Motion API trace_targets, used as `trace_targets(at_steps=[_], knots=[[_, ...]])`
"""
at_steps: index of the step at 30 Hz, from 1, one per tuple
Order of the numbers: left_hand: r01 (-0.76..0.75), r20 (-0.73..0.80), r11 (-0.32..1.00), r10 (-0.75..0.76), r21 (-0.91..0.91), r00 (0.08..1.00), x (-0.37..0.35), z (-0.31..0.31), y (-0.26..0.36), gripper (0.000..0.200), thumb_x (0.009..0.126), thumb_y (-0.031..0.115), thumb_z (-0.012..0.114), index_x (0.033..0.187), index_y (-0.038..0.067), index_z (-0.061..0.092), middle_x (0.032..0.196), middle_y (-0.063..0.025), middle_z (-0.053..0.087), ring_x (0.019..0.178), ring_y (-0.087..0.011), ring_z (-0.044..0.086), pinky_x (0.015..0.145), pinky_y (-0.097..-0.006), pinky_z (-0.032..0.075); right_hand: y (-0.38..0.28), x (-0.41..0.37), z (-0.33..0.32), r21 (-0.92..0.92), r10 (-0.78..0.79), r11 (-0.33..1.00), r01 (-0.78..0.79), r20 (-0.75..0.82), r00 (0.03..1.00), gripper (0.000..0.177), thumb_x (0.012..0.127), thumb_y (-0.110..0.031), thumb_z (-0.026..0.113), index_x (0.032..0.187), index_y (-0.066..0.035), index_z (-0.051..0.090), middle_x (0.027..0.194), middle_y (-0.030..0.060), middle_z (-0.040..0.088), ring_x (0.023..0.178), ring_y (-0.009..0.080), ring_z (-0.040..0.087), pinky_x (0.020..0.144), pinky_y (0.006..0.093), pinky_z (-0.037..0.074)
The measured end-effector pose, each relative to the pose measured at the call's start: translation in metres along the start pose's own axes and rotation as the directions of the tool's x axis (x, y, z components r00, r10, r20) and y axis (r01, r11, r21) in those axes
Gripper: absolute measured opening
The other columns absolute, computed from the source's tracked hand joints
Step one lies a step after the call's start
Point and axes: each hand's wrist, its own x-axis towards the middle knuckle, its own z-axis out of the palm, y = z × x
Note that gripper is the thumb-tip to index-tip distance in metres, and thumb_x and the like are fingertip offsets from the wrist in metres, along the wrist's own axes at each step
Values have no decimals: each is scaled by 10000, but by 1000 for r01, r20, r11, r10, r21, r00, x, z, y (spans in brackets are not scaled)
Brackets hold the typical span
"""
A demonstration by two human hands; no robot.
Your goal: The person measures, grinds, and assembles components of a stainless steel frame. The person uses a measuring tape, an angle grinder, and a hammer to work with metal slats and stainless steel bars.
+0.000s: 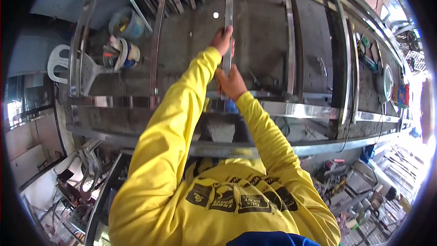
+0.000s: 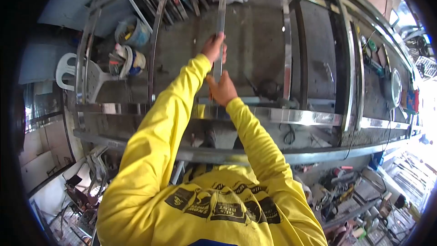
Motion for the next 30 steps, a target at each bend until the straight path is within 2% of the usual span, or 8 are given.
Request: trace_targets(at_steps=[1, 5, 9, 12, 15, 20, 26, 30], knots=[[-4, 9, 1000, 4, 24, 1000, 2, -5, -1, 448, 990, 537, 526, 1125, 116, 462, 645, -57, 516, 448, -195, 517, 416, -367, 457, -3, 1, 6, 94, 34, 995, -35, 10, 999, 410, 943, -306, 653, 969, 32, 421, 612, 113, 598, 465, 209, 604, 447, 350, 479], [59, 55, 997, -55, -58, 997, -1, -13, 1, 450, 988, 541, 535, 1128, 119, 473, 691, -43, 506, 505, -166, 496, 462, -345, 447, 8, 9, 20, 117, 32, 993, -26, -44, 999, 357, 953, -251, 648, 999, 40, 447, 630, 95, 580, 450, 179, 578, 424, 325, 464], [14, 49, 999, -12, -41, 999, 5, -13, -4, 433, 1010, 524, 486, 1107, 104, 452, 660, -65, 511, 427, -176, 491, 395, -360, 441, -1, 5, 22, 163, 50, 986, -40, -59, 997, 316, 954, -237, 641, 1021, 28, 484, 648, 72, 580, 456, 165, 562, 415, 320, 453], [-21, 69, 997, 26, -77, 997, 9, -13, -9, 460, 1000, 541, 492, 1101, 95, 446, 638, -67, 504, 407, -186, 498, 382, -359, 443, -9, 1, 23, 87, 48, 995, -39, -104, 993, 300, 950, -231, 640, 1029, 20, 496, 645, 61, 573, 452, 159, 553, 412, 318, 449], [-37, 7, 999, 37, -20, 999, 12, -7, -15, 483, 994, 553, 497, 1100, 86, 436, 610, -67, 493, 379, -197, 497, 364, -355, 438, 4, 3, 21, 196, 76, 979, -50, -125, 989, 294, 946, -230, 640, 1036, 16, 507, 643, 54, 568, 439, 151, 542, 408, 309, 439], [-21, 9, 996, 22, -89, 1000, 13, 3, -25, 473, 1001, 545, 486, 1112, 89, 427, 596, -65, 483, 347, -194, 476, 332, -353, 415, -5, -6, 9, 162, 104, 983, -85, -114, 988, 277, 949, -222, 631, 1040, 9, 509, 621, 52, 556, 429, 147, 536, 405, 301, 422], [-25, -7, 1000, 25, -16, 1000, 14, -3, -23, 458, 989, 585, 489, 1050, 134, 441, 612, -37, 470, 389, -167, 468, 374, -343, 424, -7, -3, 12, 164, 114, 982, -96, -101, 988, 266, 962, -212, 613, 1060, 6, 498, 604, 51, 546, 425, 151, 530, 403, 308, 418], [9, 3, 1000, -9, -29, 1000, 13, -5, -23, 456, 986, 572, 504, 1094, 134, 435, 621, -51, 491, 386, -177, 476, 365, -348, 429, -4, -2, 14, 261, 125, 960, -100, -81, 989, 261, 959, -208, 618, 1059, -3, 490, 596, 40, 537, 420, 151, 529, 404, 307, 422]])
